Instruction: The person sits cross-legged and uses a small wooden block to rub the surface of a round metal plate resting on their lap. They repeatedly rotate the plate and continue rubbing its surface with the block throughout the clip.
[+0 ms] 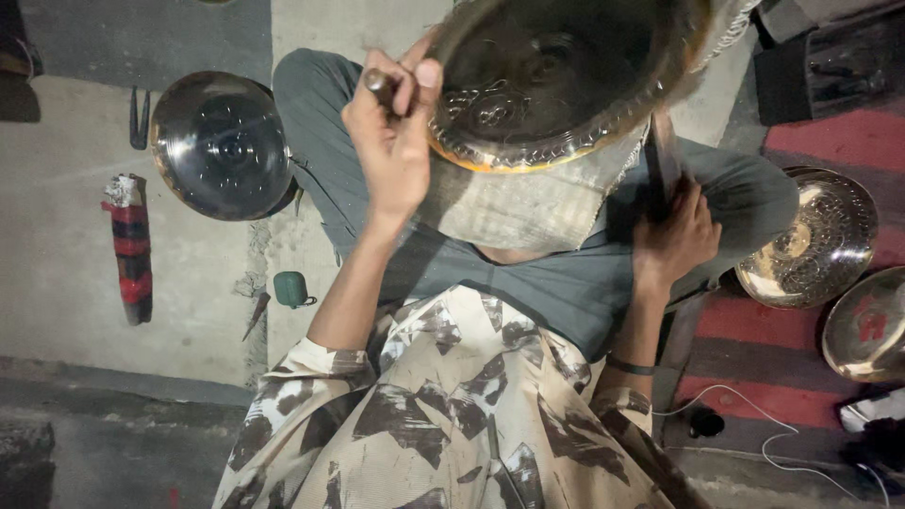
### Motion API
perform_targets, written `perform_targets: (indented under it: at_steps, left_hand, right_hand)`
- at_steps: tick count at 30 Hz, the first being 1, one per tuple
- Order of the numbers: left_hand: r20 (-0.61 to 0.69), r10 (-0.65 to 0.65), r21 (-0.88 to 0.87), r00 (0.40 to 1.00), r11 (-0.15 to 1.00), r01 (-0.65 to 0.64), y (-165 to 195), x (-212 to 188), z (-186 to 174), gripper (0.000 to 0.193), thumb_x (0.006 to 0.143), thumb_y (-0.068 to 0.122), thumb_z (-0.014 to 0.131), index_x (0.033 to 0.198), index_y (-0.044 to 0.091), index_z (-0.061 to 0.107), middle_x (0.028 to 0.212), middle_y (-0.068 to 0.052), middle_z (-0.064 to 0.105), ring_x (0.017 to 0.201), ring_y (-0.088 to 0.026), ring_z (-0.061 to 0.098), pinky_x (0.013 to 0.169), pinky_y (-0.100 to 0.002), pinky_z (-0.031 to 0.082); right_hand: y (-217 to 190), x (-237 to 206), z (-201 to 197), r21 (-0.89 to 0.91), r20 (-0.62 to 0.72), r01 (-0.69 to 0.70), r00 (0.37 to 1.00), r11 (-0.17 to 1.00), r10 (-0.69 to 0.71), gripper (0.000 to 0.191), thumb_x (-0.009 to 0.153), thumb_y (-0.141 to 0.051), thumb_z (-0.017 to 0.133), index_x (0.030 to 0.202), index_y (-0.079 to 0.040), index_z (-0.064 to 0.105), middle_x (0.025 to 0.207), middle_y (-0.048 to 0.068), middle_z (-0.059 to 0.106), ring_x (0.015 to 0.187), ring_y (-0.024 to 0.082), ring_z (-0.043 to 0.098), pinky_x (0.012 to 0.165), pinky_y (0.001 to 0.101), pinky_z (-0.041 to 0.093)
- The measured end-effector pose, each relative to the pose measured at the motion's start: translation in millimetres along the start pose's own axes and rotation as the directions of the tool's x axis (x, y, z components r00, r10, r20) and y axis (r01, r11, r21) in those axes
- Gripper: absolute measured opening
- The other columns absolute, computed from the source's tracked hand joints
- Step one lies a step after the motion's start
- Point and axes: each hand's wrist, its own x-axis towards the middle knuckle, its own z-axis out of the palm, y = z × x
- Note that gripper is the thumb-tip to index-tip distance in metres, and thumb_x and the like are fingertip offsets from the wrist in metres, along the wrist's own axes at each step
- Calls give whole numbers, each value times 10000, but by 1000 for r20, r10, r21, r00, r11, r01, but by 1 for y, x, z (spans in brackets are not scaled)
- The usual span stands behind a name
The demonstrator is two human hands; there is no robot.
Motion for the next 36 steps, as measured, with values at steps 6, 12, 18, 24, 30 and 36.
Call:
perform_targets:
  at_steps: [6, 12, 18, 24, 30, 36]
  left_hand:
    - [14, -132, -132, 991, 982, 132, -29, -23, -15, 418, 1099, 144, 682, 884, 95, 326, 886, 52, 283, 820, -75, 273, 754, -239, 293]
    - [51, -220, -115, 974, 968, 224, -35, -24, -21, 350, 1086, 128, 676, 921, 78, 371, 892, 44, 331, 811, -55, 314, 730, -221, 320]
    - [76, -212, -285, 974, 932, 225, -29, -28, -28, 328, 1056, 164, 660, 994, 97, 344, 1392, -202, 628, 1075, -70, 542, 906, -209, 445]
    - [78, -205, -175, 976, 961, 215, -36, -37, -37, 325, 1105, 167, 659, 1013, 83, 359, 1420, -261, 648, 1294, -125, 544, 1119, -255, 437]
    - [71, -251, -138, 965, 956, 259, -41, -39, -35, 346, 1087, 184, 666, 981, 83, 353, 1422, -264, 647, 1241, -122, 554, 1076, -273, 454]
    - [75, -241, -79, 968, 966, 247, -44, -36, -36, 367, 1102, 202, 669, 961, 73, 356, 1129, -48, 562, 1024, -81, 464, 951, -245, 413]
  right_hand:
    - [-8, -1, -2, -68, 34, -15, 999, 998, 18, 485, 779, -152, 779, 1248, -133, 656, 1069, 40, 716, 963, 288, 679, 768, 439, 431]
    - [-13, -1, -6, -49, 39, 32, 999, 998, -31, 633, 685, -214, 863, 1267, -109, 637, 1051, 60, 706, 936, 296, 659, 739, 428, 421]
    - [-14, -1, -7, -62, 33, 12, 999, 998, -10, 555, 774, -228, 895, 1262, -137, 647, 996, 34, 690, 908, 270, 655, 736, 413, 402]
    - [-14, 0, -3, -38, 11, -8, 1000, 999, 8, 474, 819, -187, 863, 1248, -118, 675, 974, 33, 701, 856, 245, 658, 731, 400, 399]
    - [-8, -1, 2, -36, -15, 39, 999, 999, -39, 415, 828, -164, 808, 1210, -87, 665, 994, 40, 700, 884, 253, 675, 761, 401, 418]
    - [0, 0, 14, -30, 3, -5, 1000, 1000, 5, 333, 878, -245, 794, 1150, -102, 664, 967, 51, 709, 851, 282, 679, 681, 420, 394]
